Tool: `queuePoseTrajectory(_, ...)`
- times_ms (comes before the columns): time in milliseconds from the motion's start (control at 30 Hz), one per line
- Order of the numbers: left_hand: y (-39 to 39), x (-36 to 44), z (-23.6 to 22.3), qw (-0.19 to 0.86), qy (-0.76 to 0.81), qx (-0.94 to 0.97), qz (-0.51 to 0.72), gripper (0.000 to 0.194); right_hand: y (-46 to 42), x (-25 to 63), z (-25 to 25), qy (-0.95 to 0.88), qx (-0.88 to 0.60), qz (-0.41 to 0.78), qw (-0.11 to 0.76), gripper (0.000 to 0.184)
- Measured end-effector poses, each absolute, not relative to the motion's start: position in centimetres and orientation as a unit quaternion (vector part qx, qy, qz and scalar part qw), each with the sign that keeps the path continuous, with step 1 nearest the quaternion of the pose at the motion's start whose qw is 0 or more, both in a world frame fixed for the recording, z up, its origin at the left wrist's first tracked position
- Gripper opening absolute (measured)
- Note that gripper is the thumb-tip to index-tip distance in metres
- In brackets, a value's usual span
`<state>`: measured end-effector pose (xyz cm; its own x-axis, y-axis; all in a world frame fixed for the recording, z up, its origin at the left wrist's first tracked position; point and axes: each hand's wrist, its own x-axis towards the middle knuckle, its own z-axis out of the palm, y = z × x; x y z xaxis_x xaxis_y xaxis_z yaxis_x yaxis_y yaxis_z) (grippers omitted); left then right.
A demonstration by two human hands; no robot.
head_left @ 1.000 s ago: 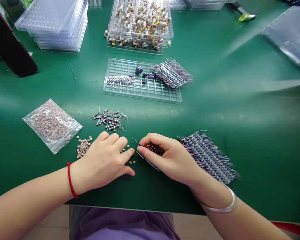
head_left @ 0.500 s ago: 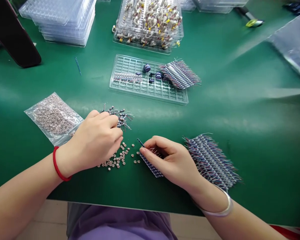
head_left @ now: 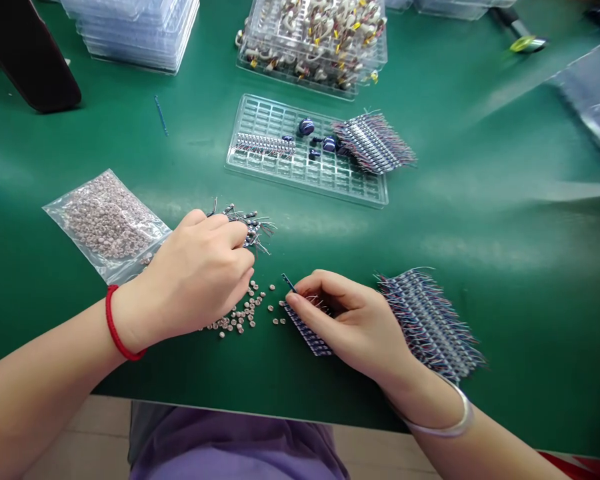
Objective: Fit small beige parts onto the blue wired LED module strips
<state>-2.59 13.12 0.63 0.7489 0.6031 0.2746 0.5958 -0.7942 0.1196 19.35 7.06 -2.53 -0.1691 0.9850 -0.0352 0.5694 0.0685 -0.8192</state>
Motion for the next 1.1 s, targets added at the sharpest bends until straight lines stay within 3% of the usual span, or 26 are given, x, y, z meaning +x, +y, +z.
queuePoseTrajectory(633, 13.1, -2.4, 0.7, 0.016, 0.318, 0.937, 0.144, 0.033, 6.8, 19.2, -2.5, -0.682, -0.581, 0.342, 0.283, 0.016)
queuePoseTrajectory(1100, 12.7, -2.0, 0.5, 0.026, 0.323, 0.937, 0.128, 0.033, 6.2, 18.7, -1.1, -0.833, -0.511, 0.105, 0.184, 0.013)
